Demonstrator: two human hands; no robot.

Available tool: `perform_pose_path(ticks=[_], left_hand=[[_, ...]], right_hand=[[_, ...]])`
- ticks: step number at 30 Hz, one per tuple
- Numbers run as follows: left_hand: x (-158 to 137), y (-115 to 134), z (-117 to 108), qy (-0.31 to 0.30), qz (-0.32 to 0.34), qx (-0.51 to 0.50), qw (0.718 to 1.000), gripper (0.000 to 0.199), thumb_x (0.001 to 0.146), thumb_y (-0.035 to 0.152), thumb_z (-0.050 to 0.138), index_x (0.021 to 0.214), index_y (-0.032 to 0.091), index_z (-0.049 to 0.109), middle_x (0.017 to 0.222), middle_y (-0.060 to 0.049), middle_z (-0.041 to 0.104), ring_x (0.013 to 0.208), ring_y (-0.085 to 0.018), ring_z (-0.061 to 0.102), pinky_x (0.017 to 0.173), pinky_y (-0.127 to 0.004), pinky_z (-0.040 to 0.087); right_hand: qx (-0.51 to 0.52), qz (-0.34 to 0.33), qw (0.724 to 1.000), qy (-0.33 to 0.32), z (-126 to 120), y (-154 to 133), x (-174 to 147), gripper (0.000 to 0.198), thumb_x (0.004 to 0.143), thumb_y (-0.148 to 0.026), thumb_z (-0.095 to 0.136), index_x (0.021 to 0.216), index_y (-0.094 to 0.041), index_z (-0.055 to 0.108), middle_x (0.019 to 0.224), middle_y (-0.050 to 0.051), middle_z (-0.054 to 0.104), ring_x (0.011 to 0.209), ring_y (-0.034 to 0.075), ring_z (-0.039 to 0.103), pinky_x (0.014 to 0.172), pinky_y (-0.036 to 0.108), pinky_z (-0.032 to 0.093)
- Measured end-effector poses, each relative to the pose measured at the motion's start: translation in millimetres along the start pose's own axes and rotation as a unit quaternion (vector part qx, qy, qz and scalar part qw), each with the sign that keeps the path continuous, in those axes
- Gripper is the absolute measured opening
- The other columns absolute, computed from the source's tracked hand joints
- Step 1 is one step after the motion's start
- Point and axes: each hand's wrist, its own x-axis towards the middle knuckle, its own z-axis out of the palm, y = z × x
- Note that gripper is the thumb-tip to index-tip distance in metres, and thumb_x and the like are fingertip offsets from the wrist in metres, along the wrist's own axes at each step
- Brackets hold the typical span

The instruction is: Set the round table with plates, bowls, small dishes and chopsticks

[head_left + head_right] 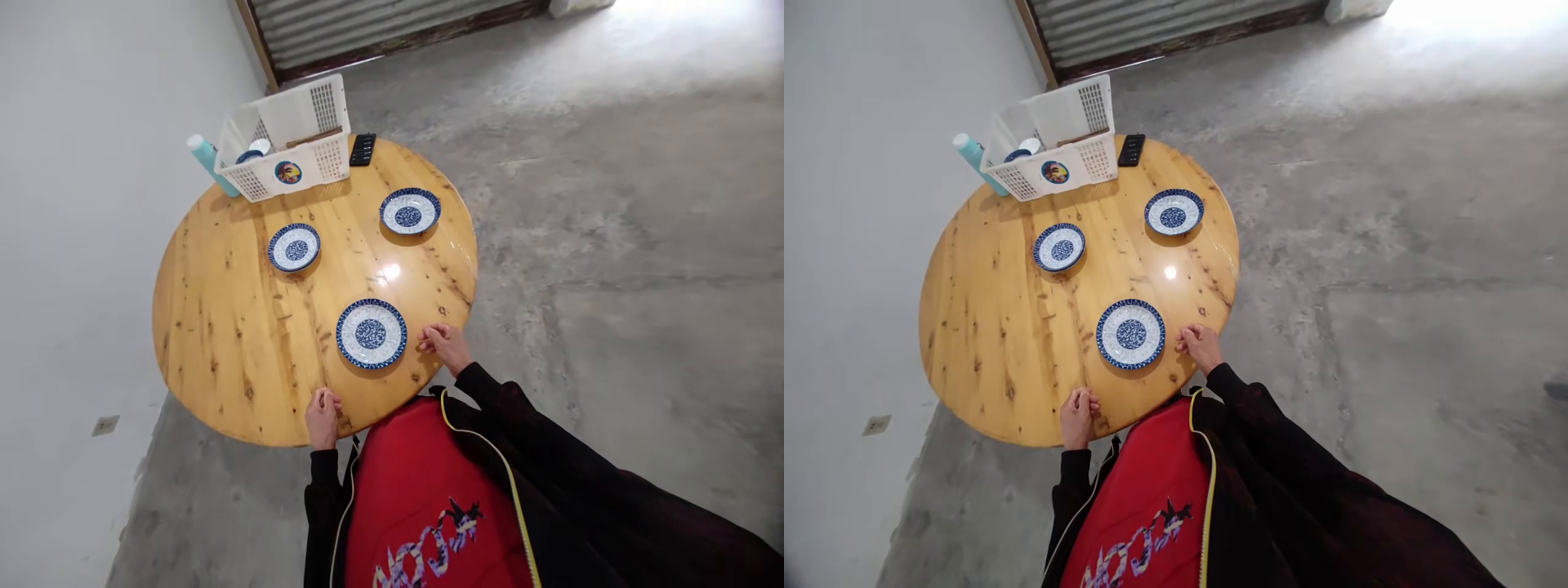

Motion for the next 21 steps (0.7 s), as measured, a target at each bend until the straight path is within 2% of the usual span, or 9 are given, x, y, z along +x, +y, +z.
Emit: perform_pose_path(ticks=[5,9,15,18,21], left_hand=[[9,15,9,0.006,-0.001,-0.003,1.0,0.024,0.087,0.041,0.055,0.074,0.022,0.06,0.066,0.0,0.069,0.054,-0.013,0.062,0.051,-0.022,0.049],[29,32,0,-0.003,0.029,-0.005,1.0,0.022,0.087,0.036,0.055,0.071,0.022,0.062,0.066,0.0,0.07,0.055,-0.014,0.065,0.057,-0.024,0.051],[96,82,-27,0.023,0.081,0.041,0.996,0.019,0.088,0.029,0.053,0.072,0.021,0.061,0.069,0.0,0.07,0.059,-0.014,0.067,0.065,-0.025,0.05],[145,112,-34,0.013,0.113,0.098,0.989,0.022,0.089,0.026,0.051,0.069,0.022,0.059,0.068,0.0,0.07,0.059,-0.015,0.067,0.066,-0.026,0.048],[202,136,-37,0.004,0.143,0.171,0.975,0.026,0.091,0.026,0.052,0.065,0.022,0.057,0.064,-0.001,0.069,0.064,-0.018,0.067,0.072,-0.028,0.048]], right_hand=[[-0.023,-0.064,0.997,-0.024,-6,-31,29,0.01,0.083,-0.023,0.067,0.076,-0.017,0.065,0.075,0.005,0.073,0.052,0.011,0.064,0.048,0.018,0.049],[-0.046,-0.111,0.99,-0.078,11,-55,53,0.011,0.082,-0.027,0.066,0.078,-0.016,0.067,0.076,0.006,0.074,0.054,0.012,0.065,0.049,0.02,0.05],[-0.144,-0.162,0.959,-0.18,74,-95,81,0.011,0.083,-0.021,0.064,0.074,-0.015,0.067,0.074,0.006,0.073,0.055,0.013,0.066,0.05,0.02,0.049],[-0.195,-0.175,0.947,-0.184,112,-111,101,0.012,0.084,-0.016,0.063,0.074,-0.015,0.068,0.072,0.006,0.073,0.055,0.014,0.066,0.05,0.02,0.049],[-0.234,-0.192,0.94,-0.159,148,-121,128,0.011,0.083,-0.015,0.062,0.074,-0.015,0.069,0.07,0.006,0.072,0.056,0.016,0.067,0.052,0.023,0.051]])
